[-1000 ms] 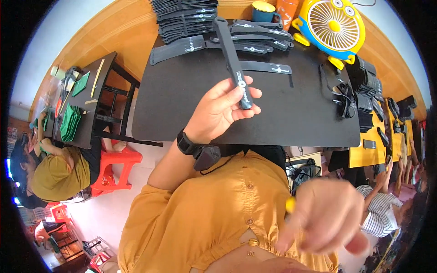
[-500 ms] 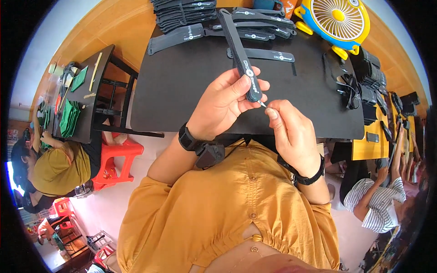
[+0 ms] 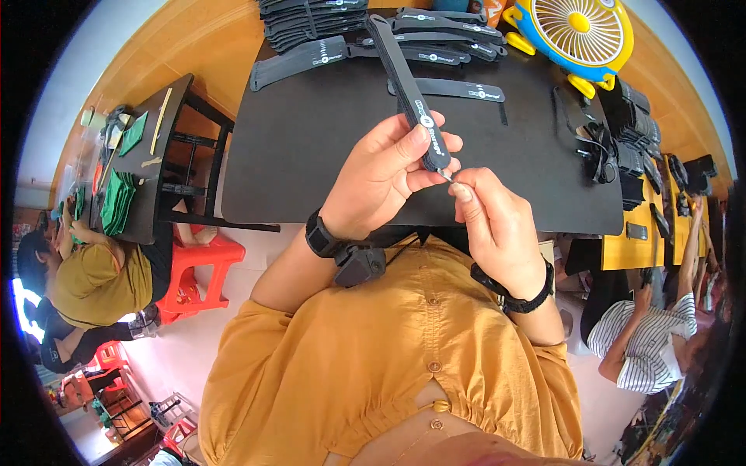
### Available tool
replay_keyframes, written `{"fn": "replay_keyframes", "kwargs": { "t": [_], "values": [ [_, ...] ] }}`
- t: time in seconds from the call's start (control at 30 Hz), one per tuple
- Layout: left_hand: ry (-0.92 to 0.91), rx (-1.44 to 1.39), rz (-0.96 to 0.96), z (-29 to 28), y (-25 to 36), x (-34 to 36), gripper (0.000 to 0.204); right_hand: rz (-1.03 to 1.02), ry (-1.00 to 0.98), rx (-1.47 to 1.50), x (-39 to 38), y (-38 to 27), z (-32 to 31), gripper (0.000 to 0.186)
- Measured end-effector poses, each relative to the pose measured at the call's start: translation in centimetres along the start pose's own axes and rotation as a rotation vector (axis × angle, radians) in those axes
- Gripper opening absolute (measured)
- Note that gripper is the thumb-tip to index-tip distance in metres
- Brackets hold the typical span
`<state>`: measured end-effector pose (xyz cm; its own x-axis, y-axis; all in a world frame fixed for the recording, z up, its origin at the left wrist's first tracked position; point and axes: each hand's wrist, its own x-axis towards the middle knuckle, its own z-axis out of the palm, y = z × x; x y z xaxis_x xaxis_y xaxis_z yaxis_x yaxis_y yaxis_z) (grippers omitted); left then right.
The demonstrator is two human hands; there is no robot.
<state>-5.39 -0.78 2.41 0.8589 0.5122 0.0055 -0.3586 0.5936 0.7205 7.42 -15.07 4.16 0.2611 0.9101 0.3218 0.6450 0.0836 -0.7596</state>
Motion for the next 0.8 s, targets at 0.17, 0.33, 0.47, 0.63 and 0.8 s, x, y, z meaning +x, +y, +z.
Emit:
{"fn": "replay_keyframes", "kwargs": {
  "t": [0.17,0.33,0.47,0.63,0.8],
  "values": [
    [0.010,0.054,0.027,-0.25,-0.09,-0.13,0.034,0.043,0.015,-0.010,-0.01,-0.07,0.20,0.009],
    [0.041,0.154,0.092,-0.32,-0.22,-0.26,0.032,0.059,0.006,-0.007,-0.08,0.01,0.28,0.009],
    [0.047,0.118,0.085,-0.26,-0.07,-0.45,0.031,0.062,0.009,0.012,-0.09,-0.18,0.29,0.008],
    [0.068,0.132,0.073,-0.37,-0.27,-0.50,0.032,0.044,0.008,-0.008,-0.21,0.17,0.46,0.008],
    [0.067,0.109,0.071,-0.49,-0.39,-0.58,0.032,0.033,0.012,-0.010,-0.13,0.10,0.67,0.008]
  ]
}}
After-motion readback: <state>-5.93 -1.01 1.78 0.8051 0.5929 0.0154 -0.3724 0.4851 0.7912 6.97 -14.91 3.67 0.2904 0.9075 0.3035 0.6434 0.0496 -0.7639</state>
